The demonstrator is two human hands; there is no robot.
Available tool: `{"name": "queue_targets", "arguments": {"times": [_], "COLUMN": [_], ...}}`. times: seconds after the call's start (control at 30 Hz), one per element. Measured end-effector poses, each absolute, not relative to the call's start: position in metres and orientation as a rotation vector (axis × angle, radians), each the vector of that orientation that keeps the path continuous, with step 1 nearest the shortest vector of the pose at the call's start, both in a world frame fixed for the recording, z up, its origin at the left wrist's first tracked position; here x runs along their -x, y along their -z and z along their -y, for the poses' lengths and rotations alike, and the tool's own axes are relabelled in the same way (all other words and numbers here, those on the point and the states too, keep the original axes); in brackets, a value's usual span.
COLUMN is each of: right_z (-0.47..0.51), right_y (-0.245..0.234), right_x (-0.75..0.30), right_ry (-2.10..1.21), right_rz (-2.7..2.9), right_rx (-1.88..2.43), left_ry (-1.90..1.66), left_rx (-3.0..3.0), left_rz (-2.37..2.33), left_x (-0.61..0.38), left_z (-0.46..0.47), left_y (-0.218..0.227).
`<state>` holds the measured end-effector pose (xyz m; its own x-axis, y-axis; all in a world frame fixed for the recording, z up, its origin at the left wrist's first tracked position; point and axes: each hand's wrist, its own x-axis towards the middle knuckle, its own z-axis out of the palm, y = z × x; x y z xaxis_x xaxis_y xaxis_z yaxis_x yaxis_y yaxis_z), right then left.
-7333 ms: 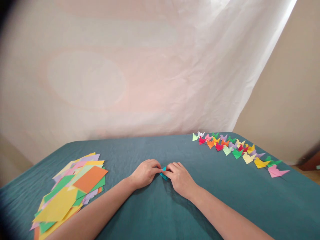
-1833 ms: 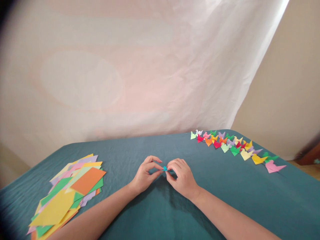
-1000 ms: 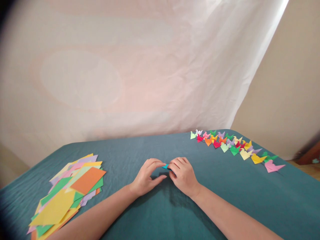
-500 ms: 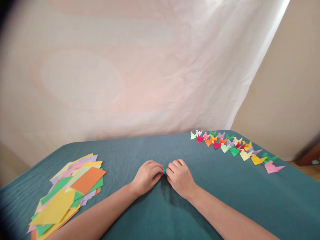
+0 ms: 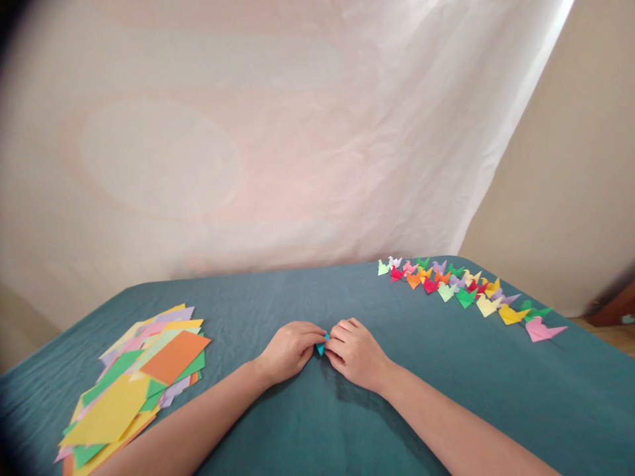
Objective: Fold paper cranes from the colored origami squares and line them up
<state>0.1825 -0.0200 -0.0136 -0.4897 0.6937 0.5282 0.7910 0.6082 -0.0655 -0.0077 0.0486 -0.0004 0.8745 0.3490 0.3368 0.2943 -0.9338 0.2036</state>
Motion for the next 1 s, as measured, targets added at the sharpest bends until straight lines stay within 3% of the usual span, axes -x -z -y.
{"name": "queue_targets", "arguments": {"times": [0.23,1.0], "right_z": [0.019,0.020], "right_y": [0.015,0.009], "right_x": [-0.191,-0.211], "right_ry": [0.085,0.348], "right_rz": [2.223,2.444], "right_rx": [1.196,0.983], "left_ry": [-0.463,-0.459], "left_rx": [-2.894,-2.843], "left_rz": [-0.458,-0.428], "left_x": [0.012,0.013], "left_z": [-0.050,-0.049], "left_y": [-0.008,-0.010]}}
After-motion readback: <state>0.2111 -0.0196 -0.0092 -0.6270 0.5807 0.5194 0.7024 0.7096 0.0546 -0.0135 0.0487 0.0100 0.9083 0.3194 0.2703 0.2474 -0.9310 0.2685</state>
